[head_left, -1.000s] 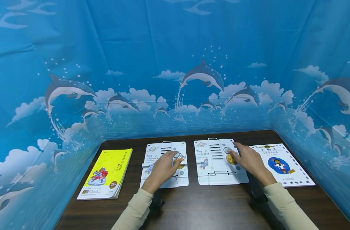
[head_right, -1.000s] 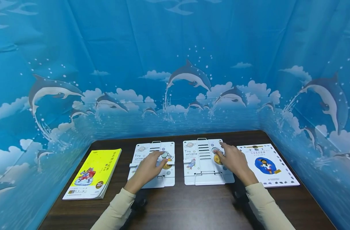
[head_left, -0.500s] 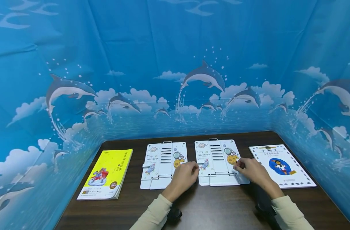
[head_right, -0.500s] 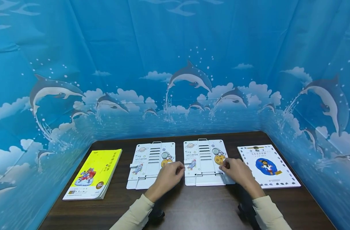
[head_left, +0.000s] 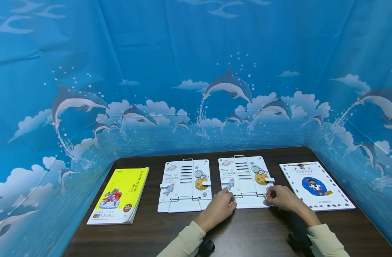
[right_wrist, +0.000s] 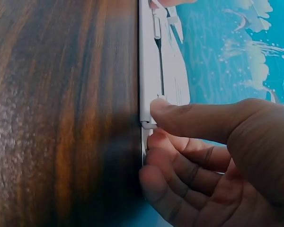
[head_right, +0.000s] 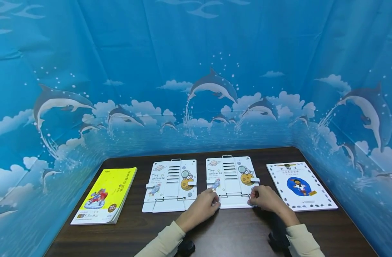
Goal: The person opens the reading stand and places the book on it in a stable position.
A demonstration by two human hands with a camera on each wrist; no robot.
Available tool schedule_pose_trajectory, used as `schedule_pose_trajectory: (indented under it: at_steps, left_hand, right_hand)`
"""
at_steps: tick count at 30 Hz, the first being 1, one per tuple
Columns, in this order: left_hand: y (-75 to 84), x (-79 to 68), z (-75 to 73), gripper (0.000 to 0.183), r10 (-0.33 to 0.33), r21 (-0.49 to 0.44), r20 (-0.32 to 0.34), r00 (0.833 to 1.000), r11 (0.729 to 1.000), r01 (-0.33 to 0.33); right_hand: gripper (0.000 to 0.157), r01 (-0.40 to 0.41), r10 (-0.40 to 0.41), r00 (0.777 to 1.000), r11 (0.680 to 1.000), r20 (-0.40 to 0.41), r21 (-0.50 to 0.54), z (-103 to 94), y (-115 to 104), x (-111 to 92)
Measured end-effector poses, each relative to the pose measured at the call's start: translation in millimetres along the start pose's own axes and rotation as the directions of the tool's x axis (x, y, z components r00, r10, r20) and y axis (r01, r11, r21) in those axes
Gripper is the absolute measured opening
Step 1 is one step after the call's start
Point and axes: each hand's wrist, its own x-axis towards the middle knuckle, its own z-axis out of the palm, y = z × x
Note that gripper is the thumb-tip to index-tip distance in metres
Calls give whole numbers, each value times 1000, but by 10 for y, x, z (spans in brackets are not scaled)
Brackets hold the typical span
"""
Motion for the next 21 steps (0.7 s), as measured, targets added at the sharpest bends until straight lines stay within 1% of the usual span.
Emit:
schedule_pose_trajectory:
  at_steps: [3,6,9,11,16,21]
  left_hand:
    - [20,-1,31,9,-1,-1,-11,1000,1000,1]
    - [23,3,55,11,-19,-10,-16,1000,1000,19]
    - [20,10,66,15,-52,-37,5,999,998,52]
    - [19,10,63,18,-59,-38,18,998,997,60]
    - [13,20,41,22,-60,-59,32,998,996,62]
    - [-6,42,44,22,-101,-167,39,994,980,106]
  right_hand:
    - [19,16,-17,1000,1000,21,27,-14,9,-17]
    - [19,24,-27,998,998,49,63,-32,18,-33]
    - [18,10,-17,997,995,79,94,-51,23,-44]
    - [16,0,-9,996,995,90,101,-53,19,-46]
    - [16,-23,20,999,997,48,74,-29,5,-33]
    - [17,-42,42,999,998,1,52,-4,1,-32]
